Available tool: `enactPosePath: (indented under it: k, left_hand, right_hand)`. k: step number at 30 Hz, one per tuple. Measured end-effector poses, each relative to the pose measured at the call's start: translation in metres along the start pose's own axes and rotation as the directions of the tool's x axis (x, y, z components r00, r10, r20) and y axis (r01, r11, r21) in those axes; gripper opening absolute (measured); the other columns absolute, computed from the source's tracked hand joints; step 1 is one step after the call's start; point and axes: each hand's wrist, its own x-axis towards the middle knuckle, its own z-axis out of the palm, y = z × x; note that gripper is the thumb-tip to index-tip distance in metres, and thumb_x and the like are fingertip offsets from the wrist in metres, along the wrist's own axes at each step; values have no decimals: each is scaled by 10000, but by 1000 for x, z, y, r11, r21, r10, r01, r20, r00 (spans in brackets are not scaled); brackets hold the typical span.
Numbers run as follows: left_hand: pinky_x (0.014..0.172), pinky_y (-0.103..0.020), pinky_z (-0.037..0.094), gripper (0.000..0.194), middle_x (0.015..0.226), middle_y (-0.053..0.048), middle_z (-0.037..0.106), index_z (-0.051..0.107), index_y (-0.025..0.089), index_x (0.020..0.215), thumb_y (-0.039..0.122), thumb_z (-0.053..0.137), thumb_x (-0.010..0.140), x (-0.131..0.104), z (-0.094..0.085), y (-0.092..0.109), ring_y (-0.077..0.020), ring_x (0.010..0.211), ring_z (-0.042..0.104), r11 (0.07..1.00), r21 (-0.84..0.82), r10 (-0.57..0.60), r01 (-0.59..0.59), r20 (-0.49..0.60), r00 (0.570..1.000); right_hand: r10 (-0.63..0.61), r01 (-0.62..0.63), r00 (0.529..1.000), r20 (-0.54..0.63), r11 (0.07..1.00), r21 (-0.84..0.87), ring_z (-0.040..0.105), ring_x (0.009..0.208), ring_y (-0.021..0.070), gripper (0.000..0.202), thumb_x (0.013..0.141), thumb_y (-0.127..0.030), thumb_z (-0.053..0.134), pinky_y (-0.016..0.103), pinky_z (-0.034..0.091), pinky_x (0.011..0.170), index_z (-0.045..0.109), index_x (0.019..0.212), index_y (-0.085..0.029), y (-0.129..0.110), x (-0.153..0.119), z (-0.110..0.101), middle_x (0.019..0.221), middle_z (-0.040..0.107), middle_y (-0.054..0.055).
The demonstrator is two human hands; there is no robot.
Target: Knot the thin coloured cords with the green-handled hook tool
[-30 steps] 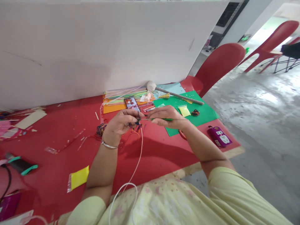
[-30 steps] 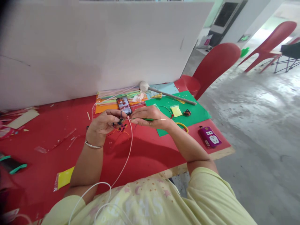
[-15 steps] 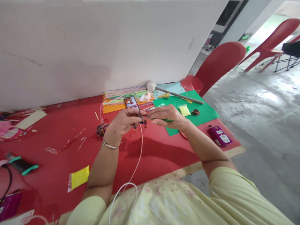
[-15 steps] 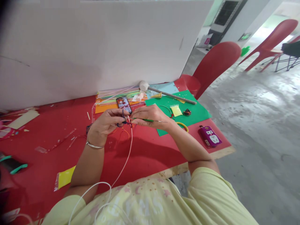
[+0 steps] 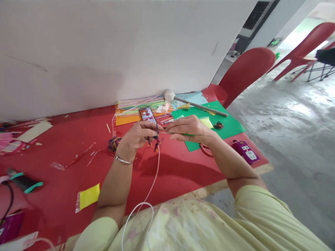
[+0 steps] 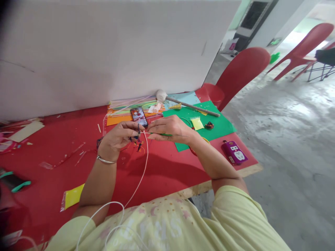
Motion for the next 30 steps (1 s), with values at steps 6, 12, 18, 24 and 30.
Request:
enactPosePath:
  k: [6,12,18,24,30]
  left_hand:
    - [499,-203,445,305,610,-37,694,849,124,841,173,856,539,1,-3,-3,-90,487,562,998,-62,-4,6,35,999]
    - [494,-204,417,277,577,-34,649,843,116,829,169,835,557,2,-2,-3,-82,481,519,997,-82,0,4,48,999]
    - [465,-210,384,275,606,-53,675,836,116,810,169,792,544,3,-3,-5,-100,500,530,997,-78,3,1,55,998]
    - [455,-200,392,270,580,-37,663,832,119,818,178,797,557,4,-3,-4,-70,451,477,992,-121,-30,38,67,997]
    - [455,-200,365,262,565,-39,649,828,109,798,166,797,544,1,1,-3,-85,471,503,998,-67,-18,21,38,999]
  right_hand:
    - [-50,47,998,-45,997,-69,821,971,183,205,1025,-332,696,277,650,825,772,1095,-155,-2,1,4,1098,843,108]
    - [-104,91,992,-67,981,-171,815,938,182,215,1026,-334,694,279,645,771,760,1118,-151,-5,2,4,1104,841,113]
    - [-122,111,992,-23,954,-279,781,917,159,216,1024,-363,696,271,601,724,771,1139,-196,-8,-2,4,1120,836,78]
    - [-128,126,991,38,813,-568,702,765,140,208,1014,-395,700,315,426,514,804,1122,-250,-14,-12,16,1164,836,53]
    - [-103,88,994,-22,924,-372,758,831,157,196,1008,-386,713,286,560,656,794,1086,-225,-13,-9,7,1116,846,55]
